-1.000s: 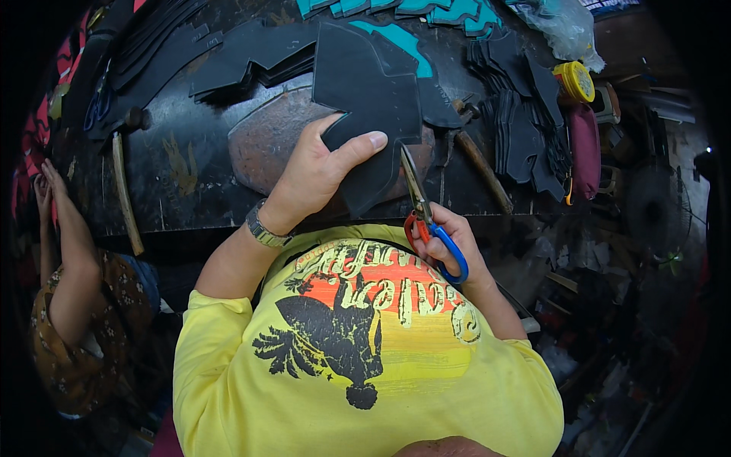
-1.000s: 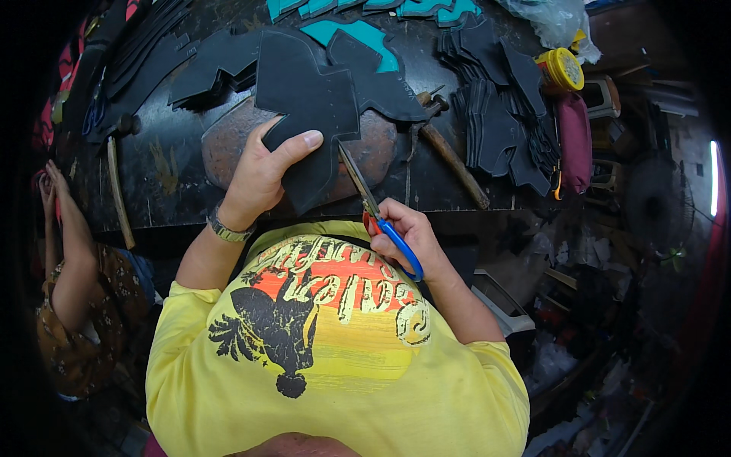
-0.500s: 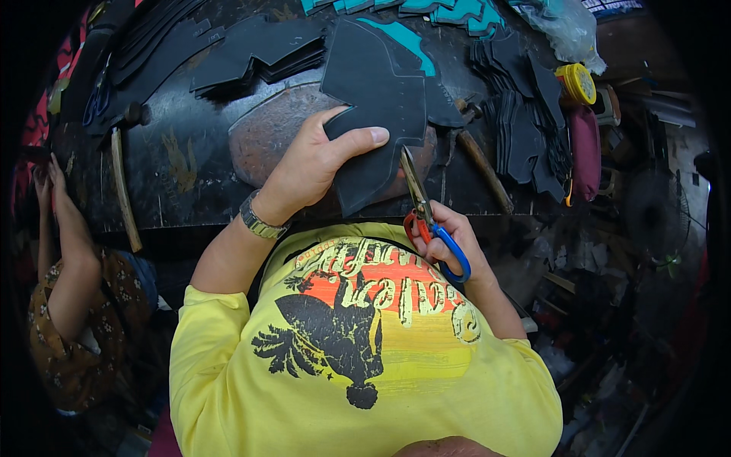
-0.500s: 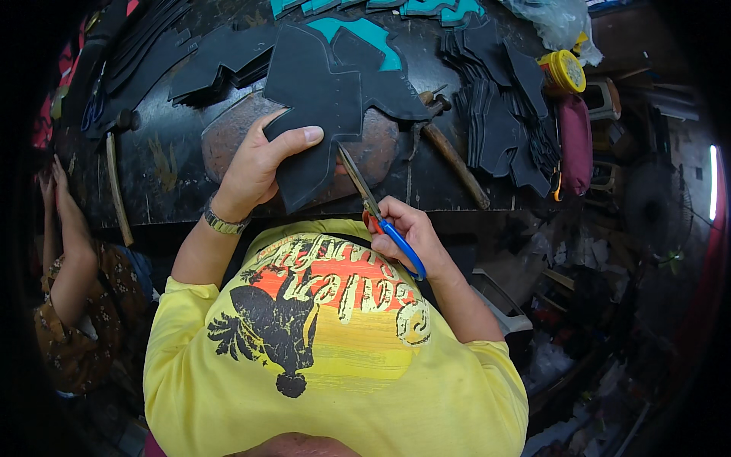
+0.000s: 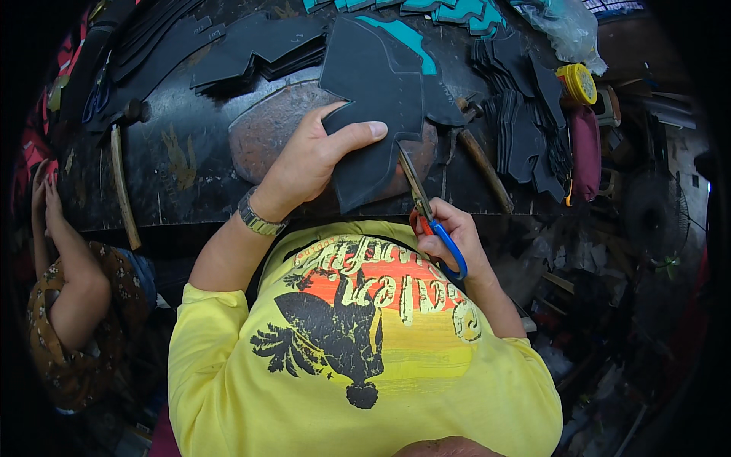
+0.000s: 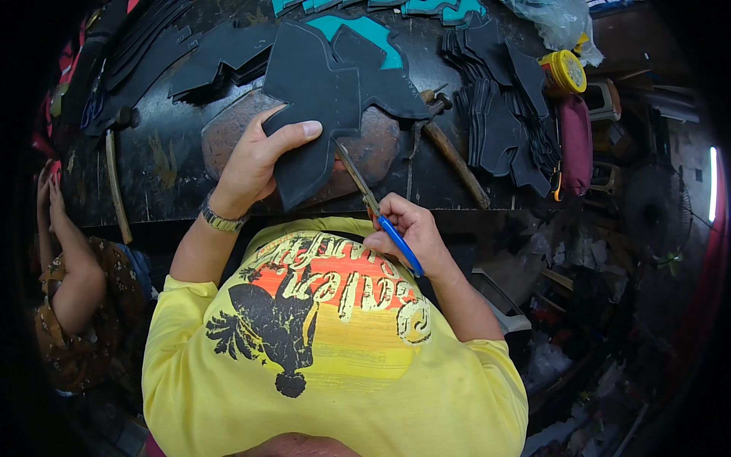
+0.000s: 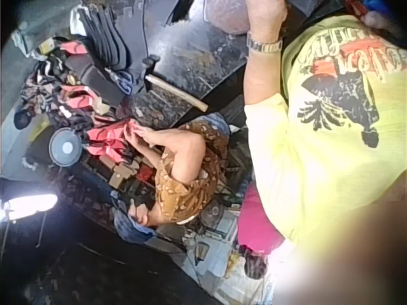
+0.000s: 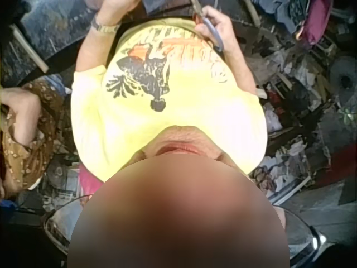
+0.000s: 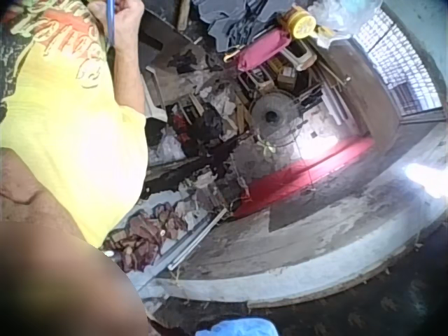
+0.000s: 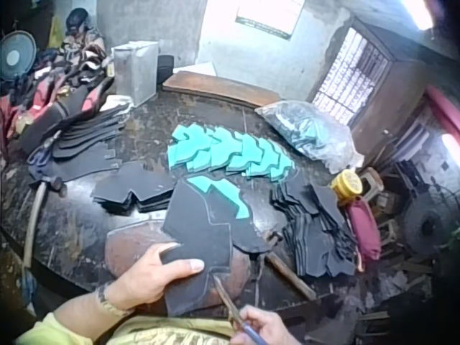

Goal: The person uses a hammer and a pointed tool to separate a teal rubber piece from a black rubber sheet, then uses scissors to trim the edges of the black rubber. The person repeats the process with another teal piece, separating and trimming the rubber pieces on a cluttered workbench.

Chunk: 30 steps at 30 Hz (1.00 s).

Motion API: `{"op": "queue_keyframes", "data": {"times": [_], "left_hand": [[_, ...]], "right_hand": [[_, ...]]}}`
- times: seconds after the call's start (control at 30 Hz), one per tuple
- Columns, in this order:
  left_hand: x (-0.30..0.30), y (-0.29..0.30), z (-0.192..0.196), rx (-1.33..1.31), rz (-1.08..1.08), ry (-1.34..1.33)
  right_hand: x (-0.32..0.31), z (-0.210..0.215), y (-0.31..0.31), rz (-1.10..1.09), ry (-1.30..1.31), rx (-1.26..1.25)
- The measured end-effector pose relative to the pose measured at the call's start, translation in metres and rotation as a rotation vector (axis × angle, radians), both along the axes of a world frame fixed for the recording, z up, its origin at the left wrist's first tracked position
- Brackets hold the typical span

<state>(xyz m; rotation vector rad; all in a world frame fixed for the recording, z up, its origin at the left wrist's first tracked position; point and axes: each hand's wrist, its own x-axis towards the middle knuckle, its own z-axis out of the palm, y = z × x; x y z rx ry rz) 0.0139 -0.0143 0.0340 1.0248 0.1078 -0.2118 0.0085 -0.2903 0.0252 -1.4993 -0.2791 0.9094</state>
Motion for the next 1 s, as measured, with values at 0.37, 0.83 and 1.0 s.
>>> {"op": "queue_keyframes", "data": {"times": [0.37,0.83,1.0], "left_hand": [[0.0,-0.001,-0.001,-0.027,0.019,0.016],[0.0,0.016,0.021,0.606,-0.447,-0.354],[0.002,0.014,0.013,0.642,-0.689,-0.303]], "right_hand": [[-0.002,-0.005,0.0,-0.016,-0.072,-0.076],[0.05,0.016,0.005,-0.322,-0.241,0.356],[0.068,0.025,0.023,-0.457,-0.021,0.369]]}}
